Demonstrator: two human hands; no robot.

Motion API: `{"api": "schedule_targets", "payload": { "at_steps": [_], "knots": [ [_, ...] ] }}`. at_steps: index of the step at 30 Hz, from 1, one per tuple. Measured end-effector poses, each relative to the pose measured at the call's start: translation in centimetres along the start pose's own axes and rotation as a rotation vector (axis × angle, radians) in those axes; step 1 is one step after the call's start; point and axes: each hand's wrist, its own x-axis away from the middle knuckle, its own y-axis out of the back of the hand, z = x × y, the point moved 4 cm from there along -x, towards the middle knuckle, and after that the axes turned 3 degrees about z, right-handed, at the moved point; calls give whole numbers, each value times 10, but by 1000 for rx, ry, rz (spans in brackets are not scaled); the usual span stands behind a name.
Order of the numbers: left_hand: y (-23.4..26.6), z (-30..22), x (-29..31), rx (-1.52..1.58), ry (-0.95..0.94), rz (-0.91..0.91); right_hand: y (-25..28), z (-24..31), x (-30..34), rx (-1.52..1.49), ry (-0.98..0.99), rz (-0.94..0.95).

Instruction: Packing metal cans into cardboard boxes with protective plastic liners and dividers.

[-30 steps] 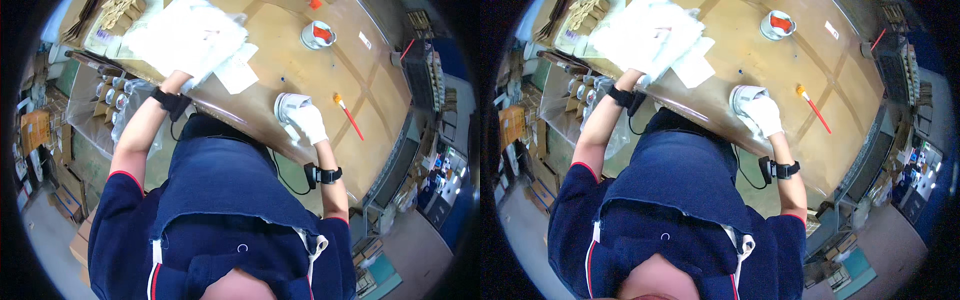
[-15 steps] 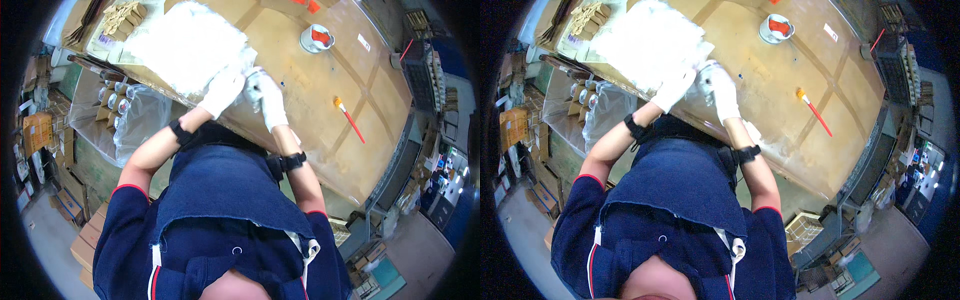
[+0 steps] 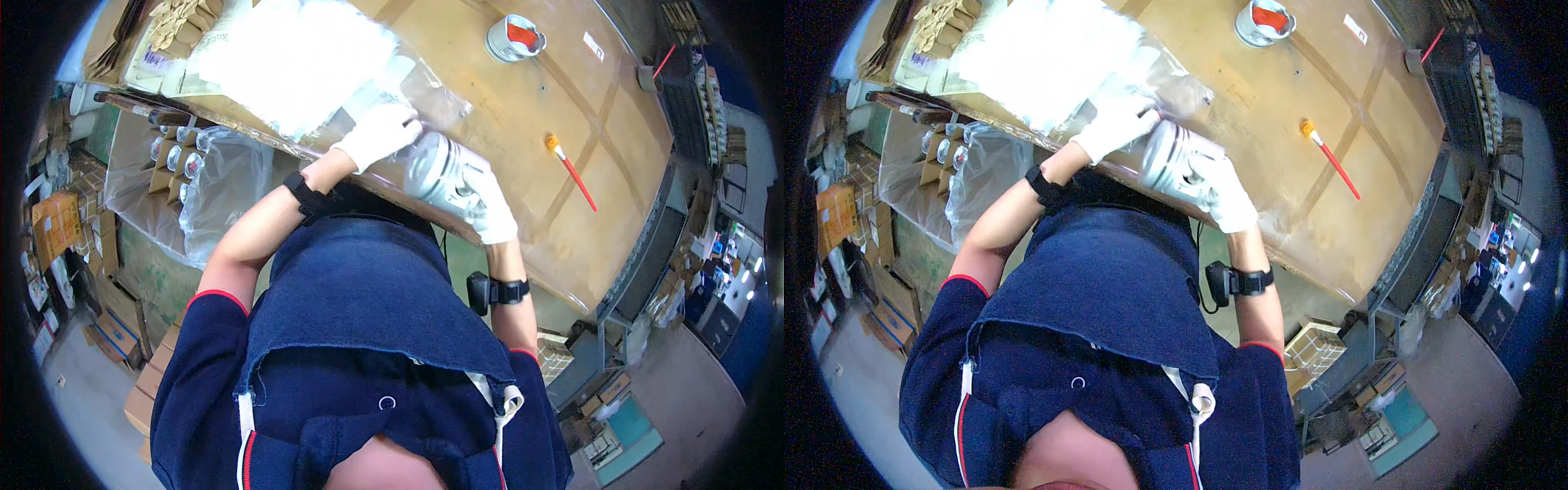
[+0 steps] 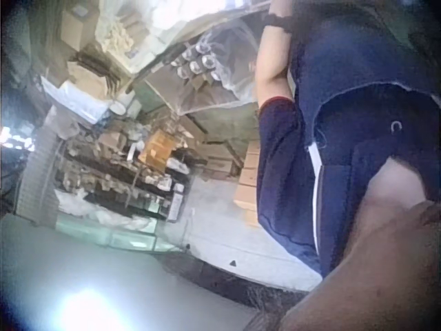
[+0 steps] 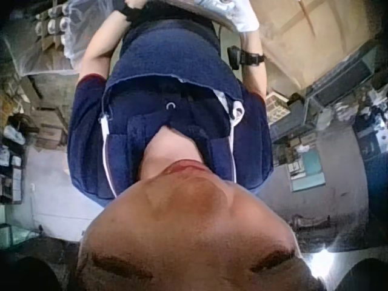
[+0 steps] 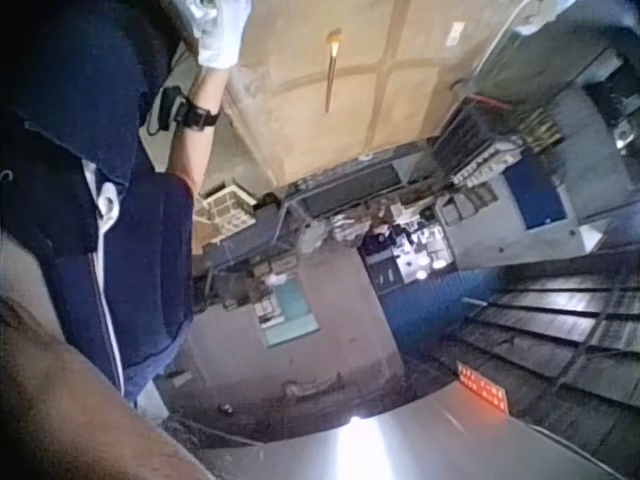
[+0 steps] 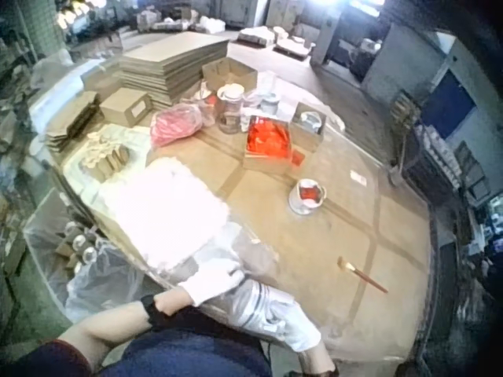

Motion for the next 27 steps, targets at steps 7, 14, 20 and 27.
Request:
{"api": "schedule_targets", "payload": {
  "at_steps": [7,14,20,27],
  "knots": [
    [-6,8,12,308,331,193,45,-61,-78,-356,65,-404],
    [48,-103,-22,-379,-551,-298,38,-21,-109,-62,9,-288],
    [37,-121,37,116,-413,337,35,13,-115,438,318,-477],
    [64,-66,-29,-262,-257,-150,-4,40,-101,1632,374,-212]
  ]
}}
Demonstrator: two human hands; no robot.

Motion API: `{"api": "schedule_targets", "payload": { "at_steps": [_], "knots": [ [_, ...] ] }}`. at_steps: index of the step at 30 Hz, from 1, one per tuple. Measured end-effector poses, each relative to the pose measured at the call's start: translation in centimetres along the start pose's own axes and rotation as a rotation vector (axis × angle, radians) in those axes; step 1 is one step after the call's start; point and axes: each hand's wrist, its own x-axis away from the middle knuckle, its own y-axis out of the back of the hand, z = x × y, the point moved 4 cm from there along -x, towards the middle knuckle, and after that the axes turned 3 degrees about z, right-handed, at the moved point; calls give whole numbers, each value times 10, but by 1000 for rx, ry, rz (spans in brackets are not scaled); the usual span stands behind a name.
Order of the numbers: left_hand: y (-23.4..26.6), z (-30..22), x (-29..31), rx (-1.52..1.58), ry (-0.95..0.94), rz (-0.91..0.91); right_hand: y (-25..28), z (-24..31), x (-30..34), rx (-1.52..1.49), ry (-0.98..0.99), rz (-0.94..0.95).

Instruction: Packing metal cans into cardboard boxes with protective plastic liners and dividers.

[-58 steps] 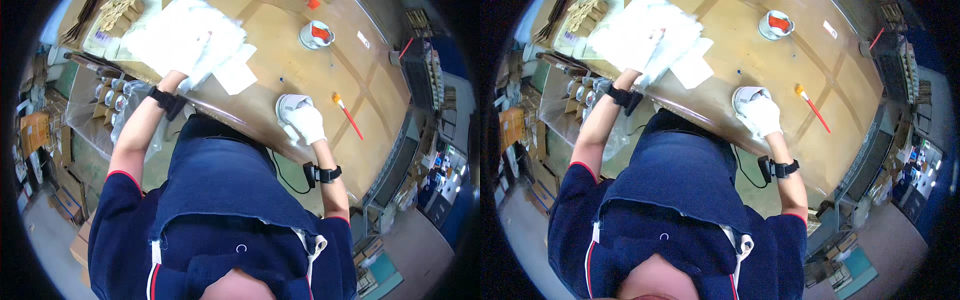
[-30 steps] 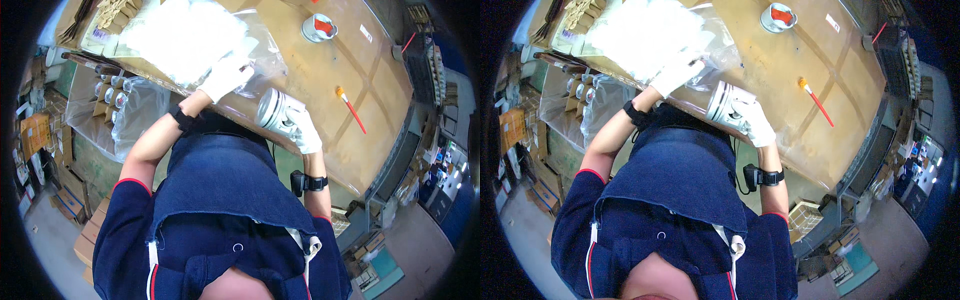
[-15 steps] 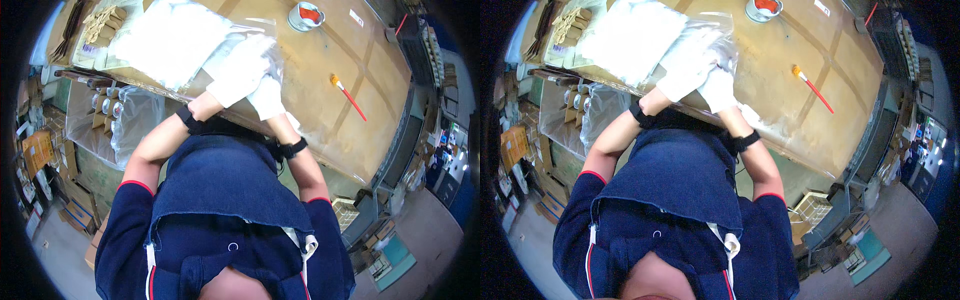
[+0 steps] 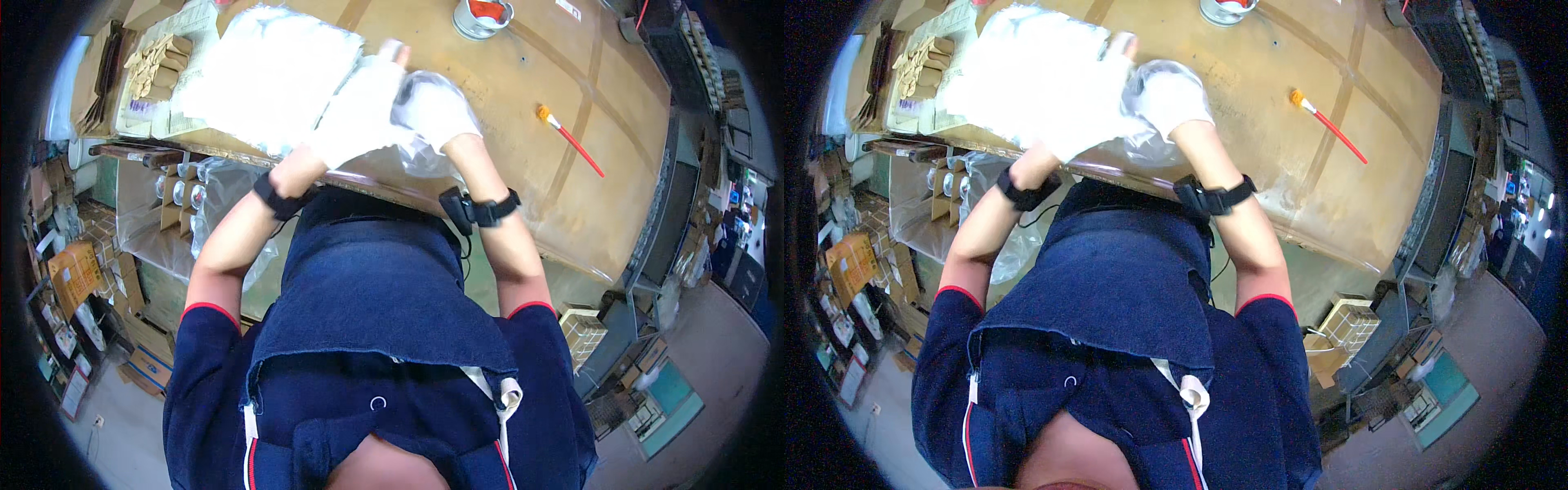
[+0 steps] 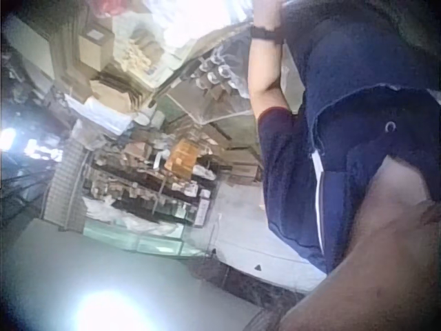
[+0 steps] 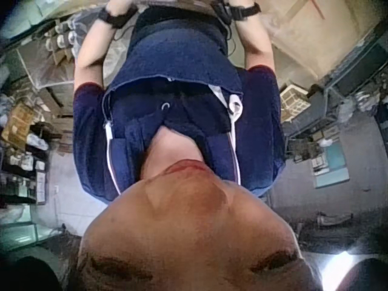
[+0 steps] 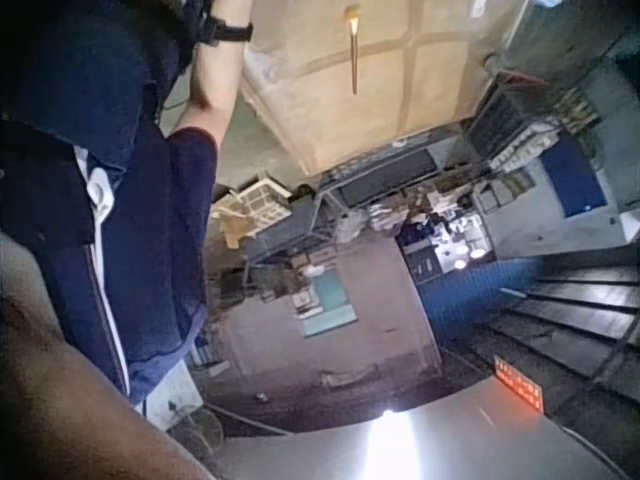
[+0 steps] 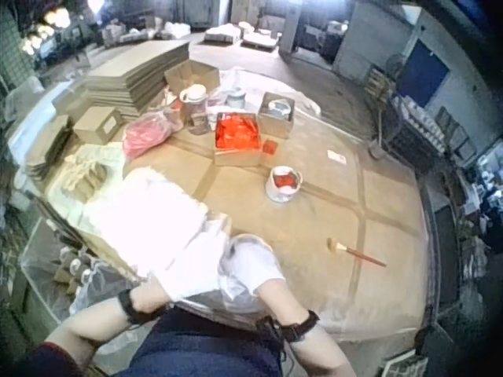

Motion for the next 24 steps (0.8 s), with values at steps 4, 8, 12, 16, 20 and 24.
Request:
{"api": "schedule_targets", "payload": {
  "at_steps": [4,8,12,16,20,24],
  "knots": [
    [-28,13,2,512,107,393,82,-2,41,-235,-3,-107],
    [-52,55,27,561,356,95,76,-42,66,-14,-432,-83],
    [-44,17,5,376,389,32,-6,-12,38,215,-80,24],
    [-35,-13,13,179,77,178,6,-18,19,179,-130,58],
    [-65,-7,12,-142,-48,244,35,-45,47,-562,-204,-39],
    [-54,1,-44,-236,-173,455,64,-79,66,-618,-532,51]
  ]
}}
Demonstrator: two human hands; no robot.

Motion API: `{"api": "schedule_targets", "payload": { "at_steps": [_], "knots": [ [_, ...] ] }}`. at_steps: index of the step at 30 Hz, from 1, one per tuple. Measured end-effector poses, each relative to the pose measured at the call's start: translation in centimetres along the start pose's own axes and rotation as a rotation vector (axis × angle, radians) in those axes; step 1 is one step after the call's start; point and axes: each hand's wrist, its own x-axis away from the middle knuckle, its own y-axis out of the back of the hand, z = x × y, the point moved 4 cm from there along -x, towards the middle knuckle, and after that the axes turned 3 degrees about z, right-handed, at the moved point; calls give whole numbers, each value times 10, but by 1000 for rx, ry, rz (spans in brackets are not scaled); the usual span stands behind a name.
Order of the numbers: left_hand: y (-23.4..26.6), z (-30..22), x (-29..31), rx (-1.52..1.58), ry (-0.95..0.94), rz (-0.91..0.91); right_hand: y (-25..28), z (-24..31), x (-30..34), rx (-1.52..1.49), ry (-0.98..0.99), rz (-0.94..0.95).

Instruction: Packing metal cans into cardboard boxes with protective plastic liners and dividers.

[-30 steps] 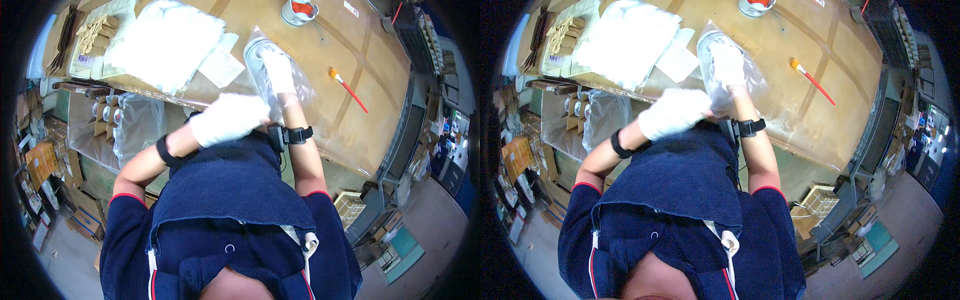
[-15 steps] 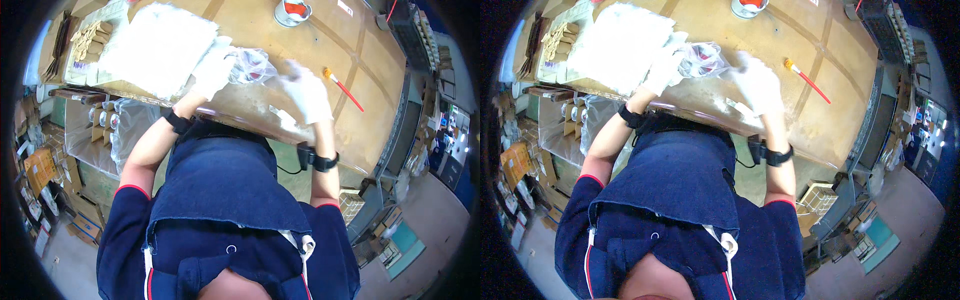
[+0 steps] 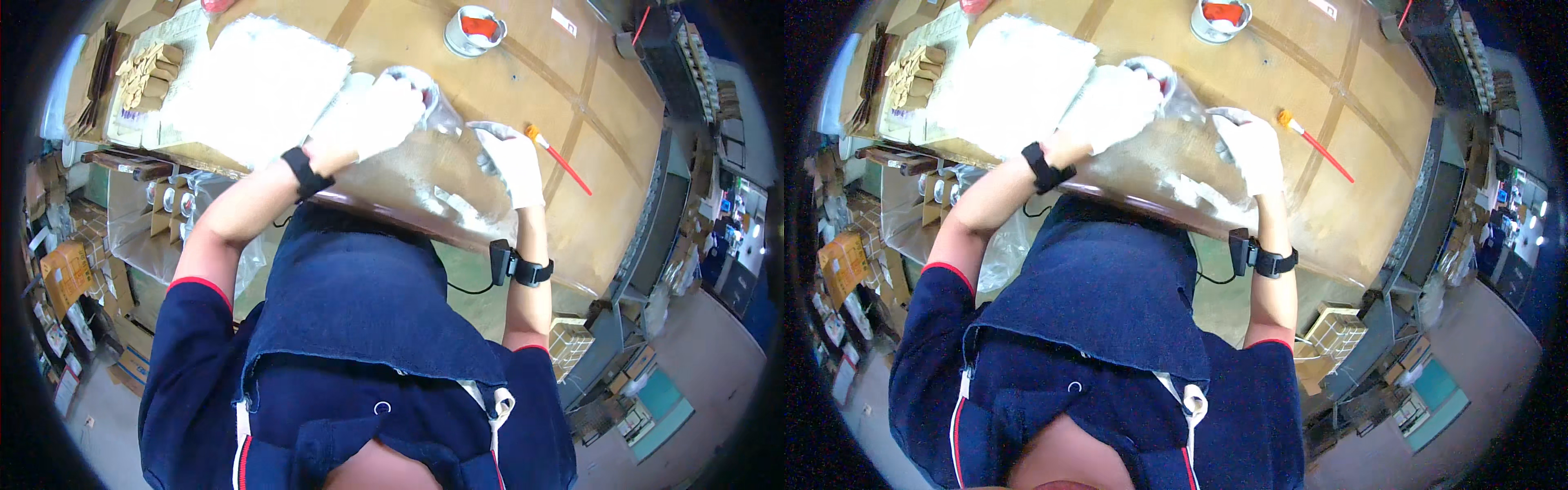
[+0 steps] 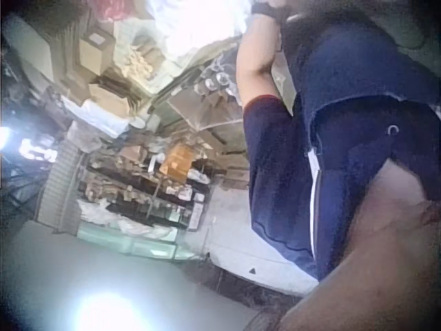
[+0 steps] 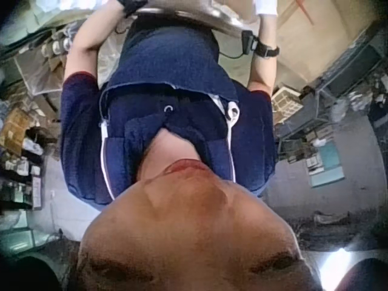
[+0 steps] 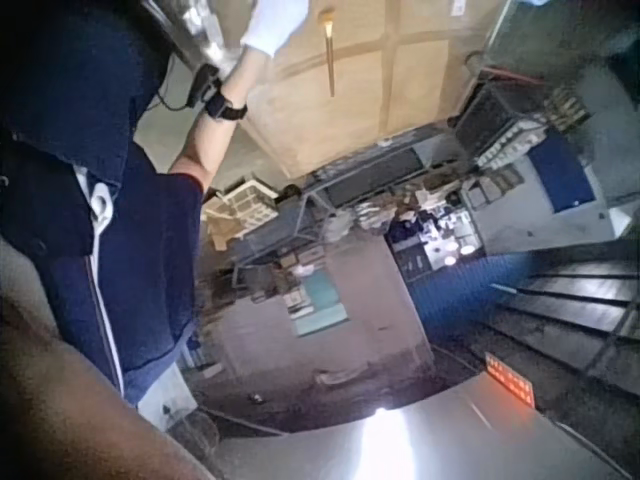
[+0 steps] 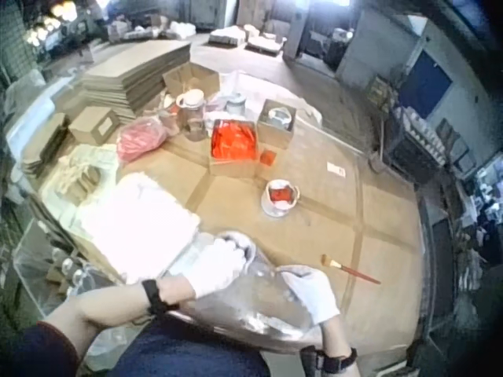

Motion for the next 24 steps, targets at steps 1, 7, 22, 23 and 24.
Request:
{"api": "schedule_targets", "payload": {
  "at_steps": [1,7,22,23,24],
  "knots": [
    [-4,13,-10,0,8,-10,6,-3,-2,-70,-63,-14],
    [6,115,-34,93,292,-300,22,16,-52,174,46,-122],
    [-73,156,206,218,630,-351,6,52,-180,1234,262,-380],
    [-76,160,209,218,648,-358,4,55,-181,1241,281,-373],
    [-71,161,205,161,671,-467,5,56,-180,1222,328,-380]
  ]
}}
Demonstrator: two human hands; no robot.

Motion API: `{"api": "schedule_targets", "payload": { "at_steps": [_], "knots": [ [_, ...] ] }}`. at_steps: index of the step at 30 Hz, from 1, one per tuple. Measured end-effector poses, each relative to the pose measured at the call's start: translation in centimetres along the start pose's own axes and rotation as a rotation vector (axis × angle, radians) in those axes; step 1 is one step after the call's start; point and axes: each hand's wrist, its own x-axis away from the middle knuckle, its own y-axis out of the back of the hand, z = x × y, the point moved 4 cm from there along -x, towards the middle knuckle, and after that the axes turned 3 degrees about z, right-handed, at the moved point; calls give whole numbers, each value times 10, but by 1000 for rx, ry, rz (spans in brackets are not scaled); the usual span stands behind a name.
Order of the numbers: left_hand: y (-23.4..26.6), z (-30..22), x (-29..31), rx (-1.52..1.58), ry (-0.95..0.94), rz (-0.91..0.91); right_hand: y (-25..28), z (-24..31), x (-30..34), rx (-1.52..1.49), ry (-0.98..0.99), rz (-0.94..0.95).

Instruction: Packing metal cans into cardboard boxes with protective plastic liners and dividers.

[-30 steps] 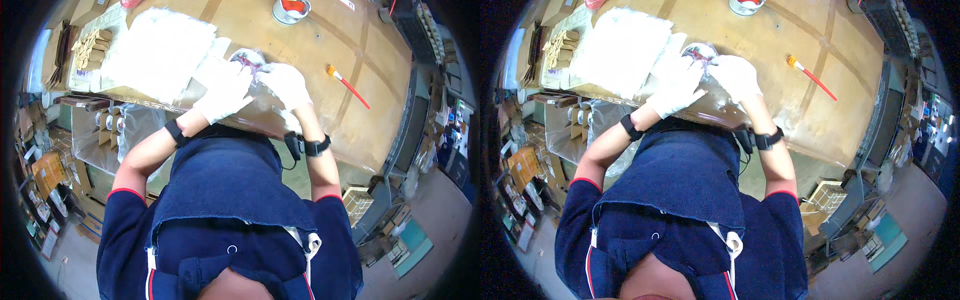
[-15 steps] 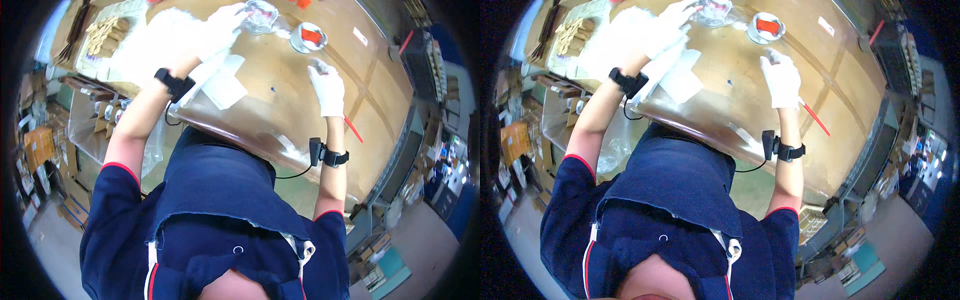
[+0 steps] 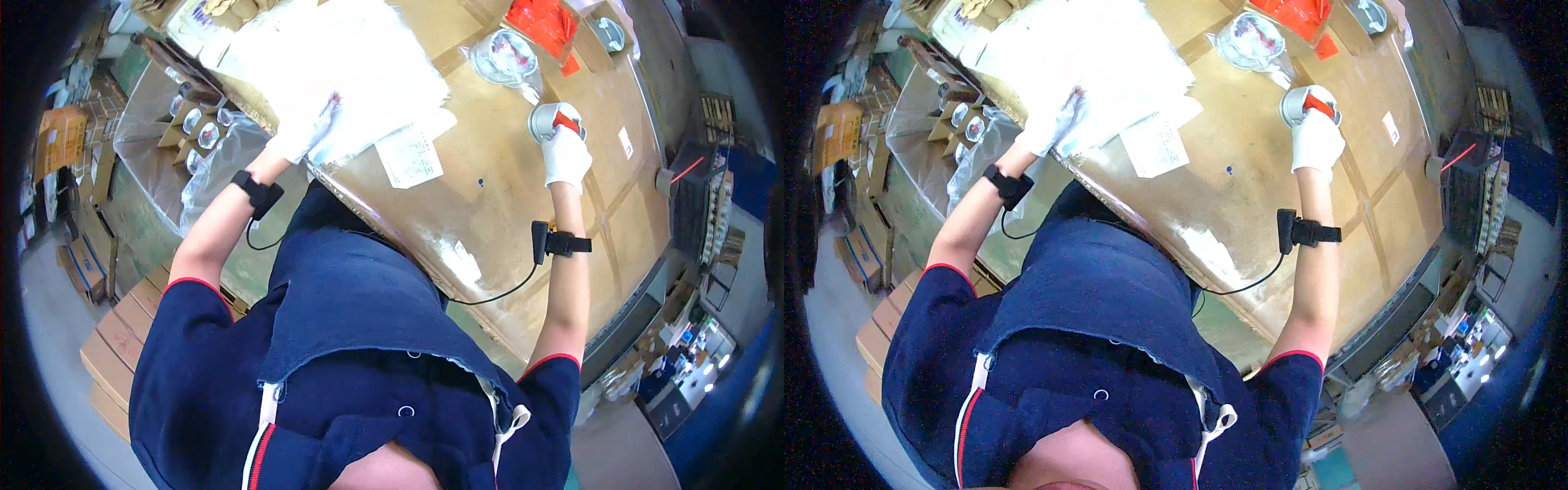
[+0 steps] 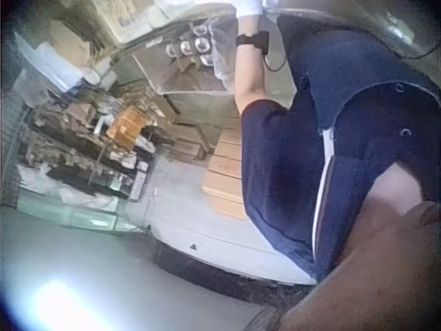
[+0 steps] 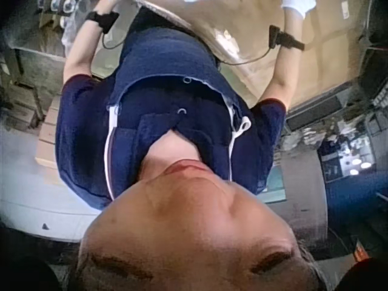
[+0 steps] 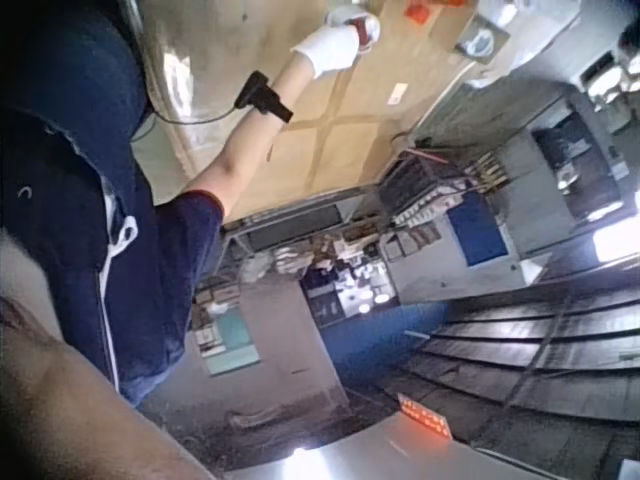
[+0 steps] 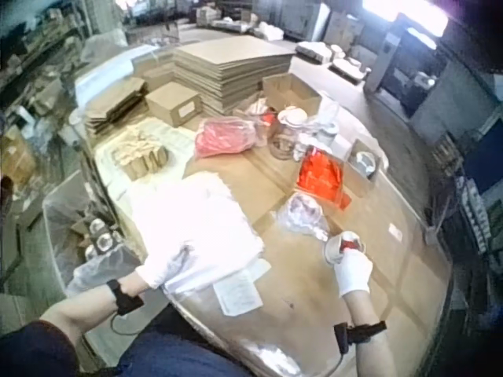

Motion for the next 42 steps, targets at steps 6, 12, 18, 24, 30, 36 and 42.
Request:
{"api": "schedule_targets", "payload": {
  "at_steps": [6,12,18,24,30,36,42],
  "knots": [
    [26,-38,-34,129,275,211,13,10,-8,-35,-30,66],
    [52,-72,-9,83,-61,212,0,-11,5,-35,-51,116],
    [48,-54,7,73,-175,118,46,15,83,-19,-49,252],
    [44,-87,5,-411,-641,100,38,36,184,-105,-20,670],
    [-4,-18,-19,453,-34,390,16,50,218,-295,-64,589],
    [-11,-137,-20,331,-39,559,8,67,223,-1803,-401,620],
    [-33,-160,9,520,-168,347,-47,130,211,-2233,-504,687]
  ]
}}
